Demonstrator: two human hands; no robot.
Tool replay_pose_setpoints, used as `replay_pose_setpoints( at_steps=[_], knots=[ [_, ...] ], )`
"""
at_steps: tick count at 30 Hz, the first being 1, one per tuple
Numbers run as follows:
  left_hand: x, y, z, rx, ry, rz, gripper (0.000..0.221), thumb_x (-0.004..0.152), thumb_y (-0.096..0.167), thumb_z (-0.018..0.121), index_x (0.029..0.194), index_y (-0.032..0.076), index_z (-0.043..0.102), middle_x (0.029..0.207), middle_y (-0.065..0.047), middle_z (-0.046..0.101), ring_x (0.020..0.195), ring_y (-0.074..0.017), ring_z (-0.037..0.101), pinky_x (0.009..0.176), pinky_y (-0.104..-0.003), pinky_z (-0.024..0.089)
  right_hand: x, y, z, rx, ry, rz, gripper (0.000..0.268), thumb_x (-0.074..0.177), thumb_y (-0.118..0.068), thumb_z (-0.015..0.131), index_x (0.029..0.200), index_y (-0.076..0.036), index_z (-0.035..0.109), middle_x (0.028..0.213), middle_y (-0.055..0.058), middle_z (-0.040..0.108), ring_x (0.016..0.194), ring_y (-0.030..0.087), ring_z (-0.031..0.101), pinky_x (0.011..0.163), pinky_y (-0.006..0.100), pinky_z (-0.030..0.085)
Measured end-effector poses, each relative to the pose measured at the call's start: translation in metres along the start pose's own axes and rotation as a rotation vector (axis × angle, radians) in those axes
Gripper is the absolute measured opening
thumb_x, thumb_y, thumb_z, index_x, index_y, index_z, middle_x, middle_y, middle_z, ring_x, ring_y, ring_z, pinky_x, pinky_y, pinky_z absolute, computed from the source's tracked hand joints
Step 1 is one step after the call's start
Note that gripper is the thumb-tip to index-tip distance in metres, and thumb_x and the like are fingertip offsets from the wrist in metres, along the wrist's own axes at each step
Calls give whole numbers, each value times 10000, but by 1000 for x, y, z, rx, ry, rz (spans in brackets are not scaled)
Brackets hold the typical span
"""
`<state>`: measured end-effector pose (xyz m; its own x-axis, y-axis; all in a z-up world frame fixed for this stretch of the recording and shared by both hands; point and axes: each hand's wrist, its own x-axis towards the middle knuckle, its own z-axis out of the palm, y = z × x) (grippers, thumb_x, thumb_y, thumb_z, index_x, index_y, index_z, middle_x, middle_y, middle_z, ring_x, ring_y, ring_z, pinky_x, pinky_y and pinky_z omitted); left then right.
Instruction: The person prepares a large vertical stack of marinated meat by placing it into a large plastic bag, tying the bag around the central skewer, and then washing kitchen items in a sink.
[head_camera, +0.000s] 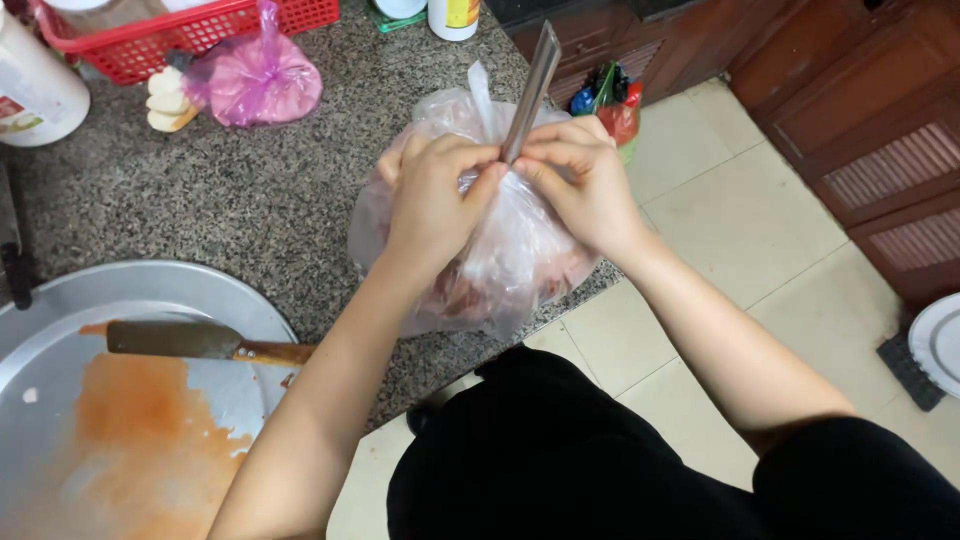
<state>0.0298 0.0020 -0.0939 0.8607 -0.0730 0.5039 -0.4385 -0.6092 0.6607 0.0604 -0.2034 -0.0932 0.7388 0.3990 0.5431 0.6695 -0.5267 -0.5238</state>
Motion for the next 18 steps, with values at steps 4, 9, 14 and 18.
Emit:
replay_pose_setpoints(
  at_steps=[4, 9, 14, 18],
  knots=[
    [5, 4, -9, 31, -56, 24, 161, 876, 276, 788, 977, 155, 821, 921, 11, 747, 990, -214, 573, 926, -435, 279, -1, 3, -2, 48, -44, 6, 141, 914, -123, 825, 1043, -81, 789, 1115, 39, 728, 1097, 226, 590, 993, 355, 459],
    [13, 6, -18, 141, -166, 76, 127, 850, 265, 799, 924, 168, 834, 846, -2, 737, 969, -229, 561, 925, -450, 298, 13, 5, -9, 83, -170, -31, 151, 873, -148, 844, 1005, -90, 798, 1068, 24, 733, 1044, 217, 596, 957, 366, 453],
    [6, 4, -12, 241, -210, 86, 89, 808, 260, 804, 832, 178, 829, 841, 5, 742, 968, -244, 560, 907, -464, 291, 10, -1, -5, -22, -246, -89, 122, 822, -151, 842, 918, -89, 797, 964, 9, 737, 974, 233, 619, 917, 404, 434],
    [3, -3, -7, 251, -153, 83, 114, 832, 264, 788, 886, 169, 822, 886, 15, 741, 986, -229, 558, 954, -452, 302, 13, 0, 1, -42, -197, -98, 143, 814, -166, 845, 915, -84, 785, 985, 11, 743, 962, 236, 627, 878, 388, 450]
  ],
)
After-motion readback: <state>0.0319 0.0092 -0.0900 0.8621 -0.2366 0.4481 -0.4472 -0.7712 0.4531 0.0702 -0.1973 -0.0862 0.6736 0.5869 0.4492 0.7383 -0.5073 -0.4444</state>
